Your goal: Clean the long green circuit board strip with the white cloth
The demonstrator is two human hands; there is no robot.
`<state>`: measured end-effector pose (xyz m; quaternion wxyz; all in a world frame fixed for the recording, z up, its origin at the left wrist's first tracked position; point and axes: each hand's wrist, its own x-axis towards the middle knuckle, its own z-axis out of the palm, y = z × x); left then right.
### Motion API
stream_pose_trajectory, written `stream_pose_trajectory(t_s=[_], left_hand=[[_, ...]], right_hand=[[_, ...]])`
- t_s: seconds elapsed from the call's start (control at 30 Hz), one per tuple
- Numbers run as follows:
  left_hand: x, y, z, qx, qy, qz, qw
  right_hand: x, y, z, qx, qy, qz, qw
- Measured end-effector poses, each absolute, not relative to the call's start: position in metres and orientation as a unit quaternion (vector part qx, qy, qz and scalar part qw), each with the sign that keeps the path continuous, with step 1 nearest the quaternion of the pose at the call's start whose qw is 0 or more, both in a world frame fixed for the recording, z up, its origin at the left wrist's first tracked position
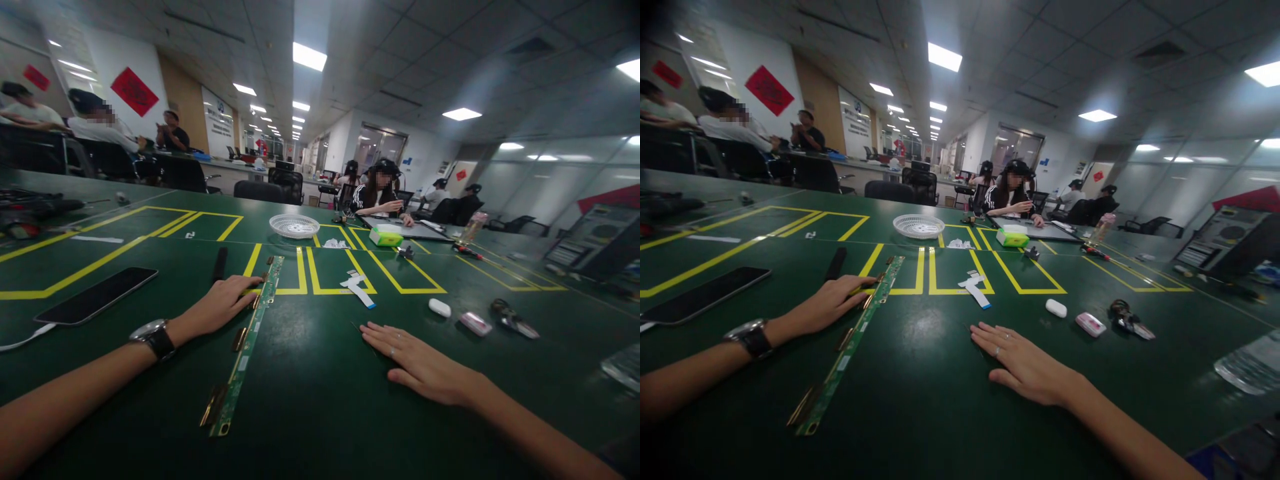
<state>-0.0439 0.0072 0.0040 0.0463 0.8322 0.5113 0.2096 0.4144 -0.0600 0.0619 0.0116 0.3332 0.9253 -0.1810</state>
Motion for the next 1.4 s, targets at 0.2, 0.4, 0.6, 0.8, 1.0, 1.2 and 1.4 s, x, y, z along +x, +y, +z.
stream_pose_trajectory(t_s=[0.2, 0.4, 0.6, 0.8, 1.0, 1.2, 1.4], left_hand=[[-0.043, 0.007, 0.005, 0.83, 0.515, 0.21, 0.046], [-0.045, 0.008, 0.003, 0.83, 0.516, 0.208, 0.047], [-0.044, 0.007, 0.004, 0.832, 0.515, 0.202, 0.046], [-0.044, 0.008, 0.004, 0.838, 0.504, 0.206, 0.036], [-0.045, 0.01, 0.002, 0.841, 0.502, 0.199, 0.039], [-0.044, 0.008, 0.003, 0.839, 0.509, 0.192, 0.029], [-0.046, 0.01, -0.001, 0.843, 0.501, 0.194, 0.019]], right_hand=[[0.431, -0.065, 0.061, 0.366, 0.916, -0.155, -0.043], [0.418, -0.061, 0.061, 0.391, 0.908, -0.119, -0.095], [0.384, -0.056, 0.056, 0.339, 0.931, -0.126, -0.053], [0.368, -0.048, 0.057, 0.324, 0.937, -0.13, -0.024], [0.373, -0.045, 0.054, 0.349, 0.929, -0.109, -0.053], [0.375, -0.041, 0.052, 0.352, 0.932, -0.06, -0.069], [0.378, -0.034, 0.046, 0.383, 0.919, -0.006, -0.09]])
